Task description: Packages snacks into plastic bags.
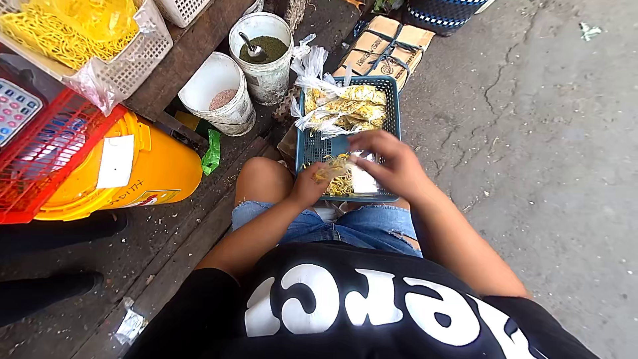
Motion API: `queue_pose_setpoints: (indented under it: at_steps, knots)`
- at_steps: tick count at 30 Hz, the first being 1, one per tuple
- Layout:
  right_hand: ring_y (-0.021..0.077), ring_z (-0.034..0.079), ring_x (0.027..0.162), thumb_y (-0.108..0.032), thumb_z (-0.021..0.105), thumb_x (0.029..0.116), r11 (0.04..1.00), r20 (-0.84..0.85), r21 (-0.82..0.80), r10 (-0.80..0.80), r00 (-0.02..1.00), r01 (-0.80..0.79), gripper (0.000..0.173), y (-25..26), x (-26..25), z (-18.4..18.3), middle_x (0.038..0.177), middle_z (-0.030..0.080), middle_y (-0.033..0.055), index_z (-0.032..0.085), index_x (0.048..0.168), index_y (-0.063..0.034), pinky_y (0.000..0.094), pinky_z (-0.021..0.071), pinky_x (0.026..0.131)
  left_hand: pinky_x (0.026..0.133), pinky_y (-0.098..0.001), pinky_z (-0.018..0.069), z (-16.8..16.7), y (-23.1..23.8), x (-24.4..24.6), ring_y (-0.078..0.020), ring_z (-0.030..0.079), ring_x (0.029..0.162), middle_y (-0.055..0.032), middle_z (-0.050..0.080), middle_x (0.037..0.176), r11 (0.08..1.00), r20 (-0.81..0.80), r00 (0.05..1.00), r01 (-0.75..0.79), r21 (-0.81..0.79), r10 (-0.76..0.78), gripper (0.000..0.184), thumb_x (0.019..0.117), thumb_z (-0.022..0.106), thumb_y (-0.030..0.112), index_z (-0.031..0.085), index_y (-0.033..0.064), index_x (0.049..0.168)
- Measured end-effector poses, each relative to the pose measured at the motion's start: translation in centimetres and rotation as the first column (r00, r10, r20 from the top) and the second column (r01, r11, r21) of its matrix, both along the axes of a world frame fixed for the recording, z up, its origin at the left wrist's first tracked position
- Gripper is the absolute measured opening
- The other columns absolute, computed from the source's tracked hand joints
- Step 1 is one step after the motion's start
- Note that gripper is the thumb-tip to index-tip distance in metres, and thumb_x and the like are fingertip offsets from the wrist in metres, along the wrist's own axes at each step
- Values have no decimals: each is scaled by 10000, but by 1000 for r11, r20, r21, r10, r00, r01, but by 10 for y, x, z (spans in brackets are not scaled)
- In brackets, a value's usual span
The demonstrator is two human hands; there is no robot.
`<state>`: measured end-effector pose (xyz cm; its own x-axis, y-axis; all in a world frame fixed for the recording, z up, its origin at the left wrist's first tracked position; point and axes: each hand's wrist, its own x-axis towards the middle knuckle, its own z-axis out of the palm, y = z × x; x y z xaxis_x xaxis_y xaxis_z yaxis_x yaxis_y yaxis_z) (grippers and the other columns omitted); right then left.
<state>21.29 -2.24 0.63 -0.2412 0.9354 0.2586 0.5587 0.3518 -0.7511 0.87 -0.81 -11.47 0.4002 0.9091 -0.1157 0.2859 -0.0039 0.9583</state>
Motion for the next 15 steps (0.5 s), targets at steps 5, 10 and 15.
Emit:
queue_pose_setpoints:
  at_steps: [5,10,15]
  knots:
    - [466,648,1086,-144,715,950,885,364,-403,-77,928,232,248,33,27,-78,1184,665,279,738,1164,-21,678,507,928,930,-367,580,-6,0,2,-181,707,1002,-176,716,1098,998,25,999,-25,57,24,303,895,734,35,659,-55,1174]
    - [488,499,1303,-117,751,905,785,577,-537,75,813,309,448,34,7,-135,1389,558,261,651,1326,1,670,427,1032,960,-380,568,-5,0,4,-210,703,1037,-196,705,1131,1000,-22,1000,-4,30,4,336,899,732,35,640,-62,1208]
    - [473,585,1171,-90,728,916,880,427,-421,-21,904,219,138,29,12,-113,1143,669,265,761,1007,8,653,467,986,918,-355,577,-2,2,1,-187,700,988,-181,704,1093,999,-2,1000,-2,42,2,334,886,747,60,642,-58,1180]
